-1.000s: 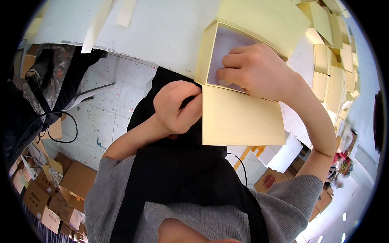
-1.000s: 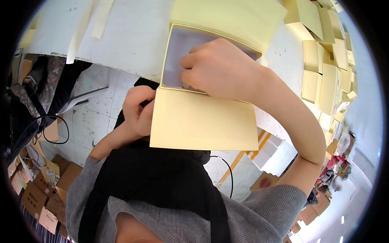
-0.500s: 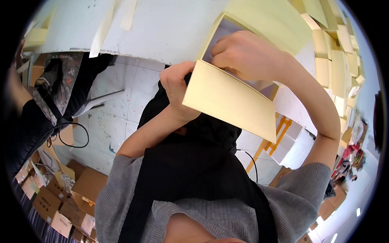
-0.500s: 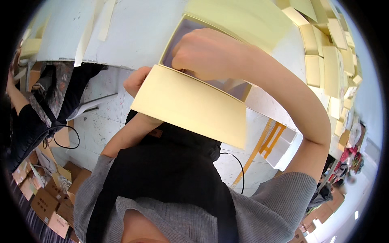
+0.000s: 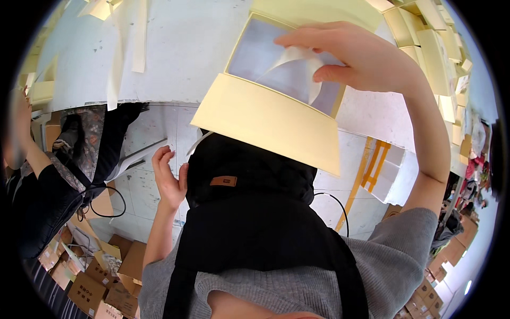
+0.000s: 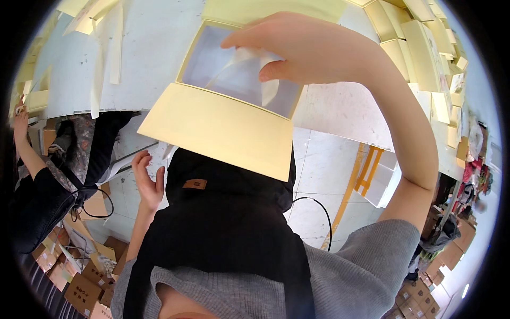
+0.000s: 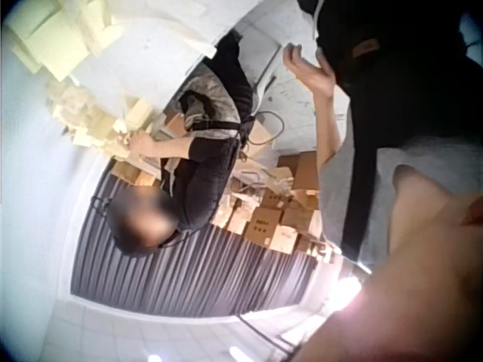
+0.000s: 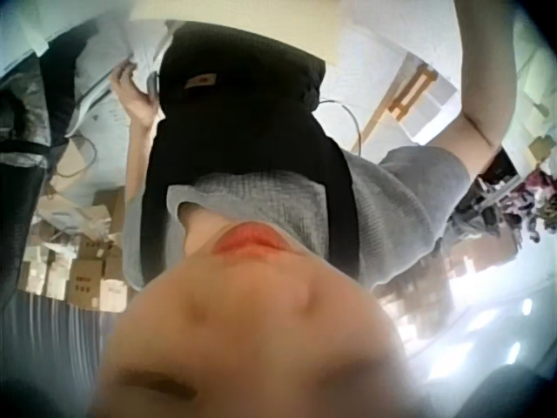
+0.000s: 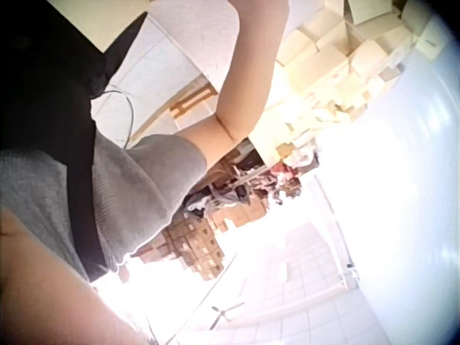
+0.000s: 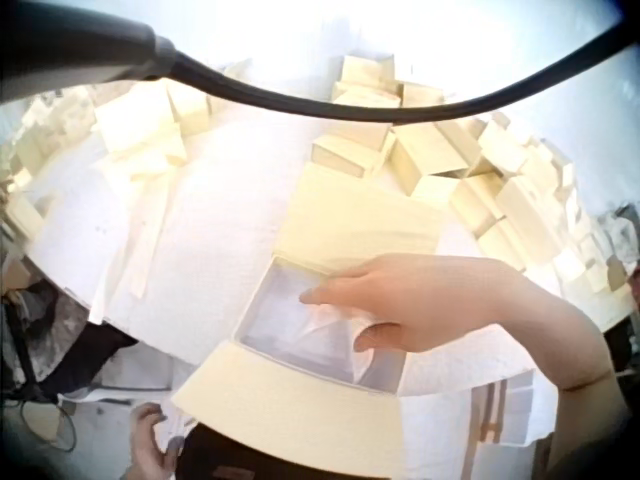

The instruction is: The person assembles small yellow boxes by folding flaps and inserting white ribbons. They repeatedly open and close the boxes, adjust the ribbon placement, and place finished units on the table. Another person works nearby on similar boxes.

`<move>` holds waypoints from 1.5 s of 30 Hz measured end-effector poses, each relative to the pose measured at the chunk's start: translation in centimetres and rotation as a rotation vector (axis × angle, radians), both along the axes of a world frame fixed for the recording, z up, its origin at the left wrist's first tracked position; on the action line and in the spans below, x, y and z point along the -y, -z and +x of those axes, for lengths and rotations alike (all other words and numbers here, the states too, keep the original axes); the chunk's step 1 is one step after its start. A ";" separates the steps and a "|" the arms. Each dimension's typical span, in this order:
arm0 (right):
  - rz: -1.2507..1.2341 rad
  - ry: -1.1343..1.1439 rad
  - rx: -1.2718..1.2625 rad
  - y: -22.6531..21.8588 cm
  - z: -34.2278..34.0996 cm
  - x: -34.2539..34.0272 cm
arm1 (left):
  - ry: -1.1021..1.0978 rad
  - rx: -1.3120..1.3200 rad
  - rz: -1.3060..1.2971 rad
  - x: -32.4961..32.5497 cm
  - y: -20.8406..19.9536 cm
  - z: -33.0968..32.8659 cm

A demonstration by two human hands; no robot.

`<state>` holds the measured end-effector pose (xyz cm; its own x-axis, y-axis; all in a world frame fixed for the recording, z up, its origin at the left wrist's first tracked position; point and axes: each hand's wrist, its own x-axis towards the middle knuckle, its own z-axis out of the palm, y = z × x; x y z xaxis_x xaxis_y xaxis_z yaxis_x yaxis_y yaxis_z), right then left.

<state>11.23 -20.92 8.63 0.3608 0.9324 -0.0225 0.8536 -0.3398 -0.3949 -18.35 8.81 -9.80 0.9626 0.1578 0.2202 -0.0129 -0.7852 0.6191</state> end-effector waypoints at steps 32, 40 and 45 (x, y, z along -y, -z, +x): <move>0.858 1.022 -0.086 11.7 -17.8 0.9 | 1.142 -0.839 0.197 14.4 -18.4 28.6; 0.594 0.978 0.273 14.9 -19.5 3.3 | 1.131 -1.177 -0.695 12.7 -14.0 29.8; 0.962 1.078 -0.429 14.4 -20.2 2.4 | 0.900 -1.077 -0.430 13.8 -14.8 28.2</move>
